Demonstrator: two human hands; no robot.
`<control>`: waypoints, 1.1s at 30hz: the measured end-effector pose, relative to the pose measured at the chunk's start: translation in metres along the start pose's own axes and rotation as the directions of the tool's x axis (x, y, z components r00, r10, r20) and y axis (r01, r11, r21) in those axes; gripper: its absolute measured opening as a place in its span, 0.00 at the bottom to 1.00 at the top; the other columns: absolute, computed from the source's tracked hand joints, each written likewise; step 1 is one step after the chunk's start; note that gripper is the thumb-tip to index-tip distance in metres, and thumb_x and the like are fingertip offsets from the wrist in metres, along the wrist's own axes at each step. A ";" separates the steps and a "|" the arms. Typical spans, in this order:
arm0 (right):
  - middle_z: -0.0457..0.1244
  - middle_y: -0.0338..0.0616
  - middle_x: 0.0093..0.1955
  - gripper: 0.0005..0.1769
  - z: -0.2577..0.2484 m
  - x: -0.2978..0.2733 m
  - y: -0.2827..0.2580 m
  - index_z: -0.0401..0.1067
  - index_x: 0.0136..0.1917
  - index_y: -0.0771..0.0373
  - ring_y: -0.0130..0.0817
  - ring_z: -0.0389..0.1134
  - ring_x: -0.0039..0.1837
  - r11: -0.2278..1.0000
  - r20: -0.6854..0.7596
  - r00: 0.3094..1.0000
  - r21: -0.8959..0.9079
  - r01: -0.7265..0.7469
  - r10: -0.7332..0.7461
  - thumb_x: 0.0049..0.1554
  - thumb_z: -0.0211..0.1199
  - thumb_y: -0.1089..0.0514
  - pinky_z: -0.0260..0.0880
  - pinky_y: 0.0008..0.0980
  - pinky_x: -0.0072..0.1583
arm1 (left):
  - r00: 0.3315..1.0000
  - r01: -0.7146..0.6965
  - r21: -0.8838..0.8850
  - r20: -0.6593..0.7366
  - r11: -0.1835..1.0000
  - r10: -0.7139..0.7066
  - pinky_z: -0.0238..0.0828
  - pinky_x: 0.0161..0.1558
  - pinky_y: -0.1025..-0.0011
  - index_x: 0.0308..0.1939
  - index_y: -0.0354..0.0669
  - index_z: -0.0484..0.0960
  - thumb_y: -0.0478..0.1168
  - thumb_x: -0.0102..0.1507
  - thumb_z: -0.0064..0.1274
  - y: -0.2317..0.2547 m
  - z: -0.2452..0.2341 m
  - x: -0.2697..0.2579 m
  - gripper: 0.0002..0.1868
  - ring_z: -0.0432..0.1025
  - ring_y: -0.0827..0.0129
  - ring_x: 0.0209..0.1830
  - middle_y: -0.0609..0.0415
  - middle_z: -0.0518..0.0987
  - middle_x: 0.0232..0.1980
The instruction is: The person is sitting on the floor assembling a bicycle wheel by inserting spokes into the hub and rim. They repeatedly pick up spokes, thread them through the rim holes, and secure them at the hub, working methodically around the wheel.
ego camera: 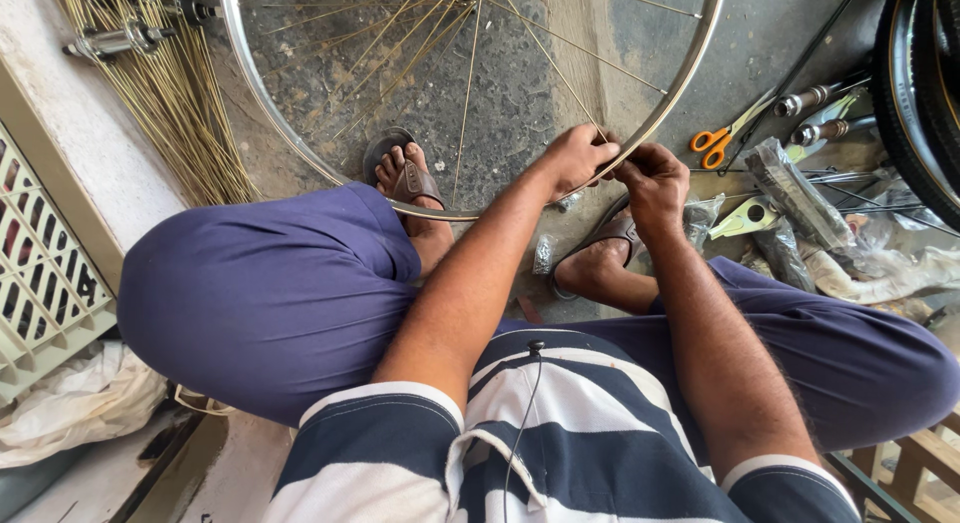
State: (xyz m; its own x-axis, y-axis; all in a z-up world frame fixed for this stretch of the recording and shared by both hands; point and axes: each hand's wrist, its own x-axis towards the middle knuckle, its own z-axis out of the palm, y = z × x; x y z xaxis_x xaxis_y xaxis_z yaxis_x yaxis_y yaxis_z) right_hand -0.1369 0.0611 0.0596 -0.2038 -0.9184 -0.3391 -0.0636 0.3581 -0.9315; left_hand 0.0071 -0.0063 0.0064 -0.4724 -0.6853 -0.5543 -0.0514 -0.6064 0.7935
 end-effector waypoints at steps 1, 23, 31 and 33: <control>0.71 0.41 0.45 0.06 0.000 0.000 0.001 0.76 0.49 0.67 0.27 0.72 0.46 0.999 0.009 1.000 0.037 0.003 -0.003 0.58 0.69 0.69 0.76 0.27 0.52 | 0.997 -0.042 -0.129 0.062 0.991 0.051 0.82 0.35 0.62 0.44 0.38 0.81 0.49 0.62 0.55 -0.002 -0.002 0.001 0.17 0.83 0.64 0.32 0.49 0.87 0.35; 0.63 0.60 0.63 0.35 0.023 -0.014 -0.021 0.50 0.64 0.66 0.42 0.72 0.59 0.970 0.061 0.983 -0.182 -0.160 0.174 0.56 0.73 0.62 0.80 0.35 0.54 | 0.952 -0.255 0.880 0.300 0.401 -0.053 0.45 0.67 0.57 0.44 0.69 0.87 0.51 0.62 0.59 0.073 -0.028 0.016 0.08 0.68 0.65 0.59 0.60 0.83 0.51; 0.64 0.57 0.61 0.34 0.020 -0.012 -0.016 0.52 0.62 0.67 0.40 0.71 0.55 0.955 0.018 0.984 -0.246 -0.167 0.177 0.55 0.74 0.62 0.76 0.34 0.50 | 0.948 -0.284 0.897 0.315 0.340 -0.038 0.39 0.73 0.51 0.51 0.68 0.87 0.54 0.63 0.51 0.067 -0.023 0.019 0.15 0.65 0.59 0.66 0.59 0.83 0.57; 0.64 0.57 0.59 0.33 0.017 -0.012 -0.016 0.51 0.61 0.67 0.39 0.72 0.54 0.953 0.017 0.986 -0.261 -0.157 0.167 0.55 0.74 0.62 0.76 0.33 0.50 | 0.956 -0.277 0.894 0.295 0.354 0.002 0.38 0.72 0.48 0.51 0.67 0.86 0.56 0.64 0.50 0.061 -0.019 0.024 0.15 0.64 0.57 0.67 0.56 0.82 0.57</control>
State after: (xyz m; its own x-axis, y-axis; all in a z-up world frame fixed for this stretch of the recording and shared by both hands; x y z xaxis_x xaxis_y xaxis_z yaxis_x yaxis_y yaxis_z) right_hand -0.1169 0.0631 0.0764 -0.1948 -0.8486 -0.4919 -0.2834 0.5288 -0.8000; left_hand 0.0092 -0.0671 0.0373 -0.7109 -0.5374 -0.4537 -0.6738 0.3355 0.6584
